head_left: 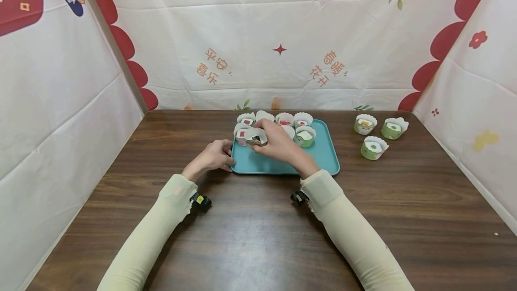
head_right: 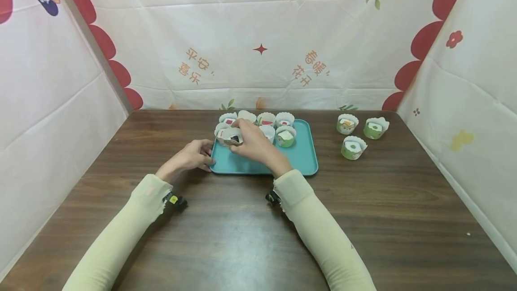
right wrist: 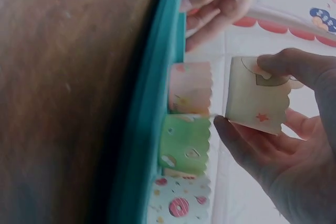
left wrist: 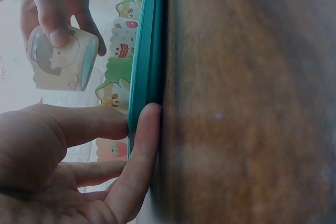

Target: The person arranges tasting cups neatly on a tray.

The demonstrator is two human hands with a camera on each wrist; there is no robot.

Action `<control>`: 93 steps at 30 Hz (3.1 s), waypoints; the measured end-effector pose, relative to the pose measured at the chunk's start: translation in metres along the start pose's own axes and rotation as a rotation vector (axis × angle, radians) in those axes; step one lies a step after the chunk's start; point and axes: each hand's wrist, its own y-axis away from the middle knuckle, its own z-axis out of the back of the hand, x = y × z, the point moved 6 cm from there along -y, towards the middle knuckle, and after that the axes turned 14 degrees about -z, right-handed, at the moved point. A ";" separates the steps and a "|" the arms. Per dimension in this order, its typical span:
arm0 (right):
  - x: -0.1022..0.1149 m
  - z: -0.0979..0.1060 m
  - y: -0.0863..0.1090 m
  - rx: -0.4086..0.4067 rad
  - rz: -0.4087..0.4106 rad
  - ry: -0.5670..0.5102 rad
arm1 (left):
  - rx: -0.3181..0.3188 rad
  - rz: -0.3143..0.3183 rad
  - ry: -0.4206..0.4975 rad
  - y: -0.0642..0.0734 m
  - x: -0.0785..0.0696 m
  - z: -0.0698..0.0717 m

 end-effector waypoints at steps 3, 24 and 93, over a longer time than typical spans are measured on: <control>0.001 -0.006 -0.003 -0.006 -0.013 -0.003 | -0.002 0.003 -0.001 0.000 0.000 0.001; 0.008 -0.038 -0.008 0.065 -0.082 0.081 | 0.003 -0.005 0.006 -0.002 0.002 0.001; -0.017 0.036 0.030 -0.142 0.012 0.029 | -0.001 0.001 0.022 -0.001 0.001 -0.001</control>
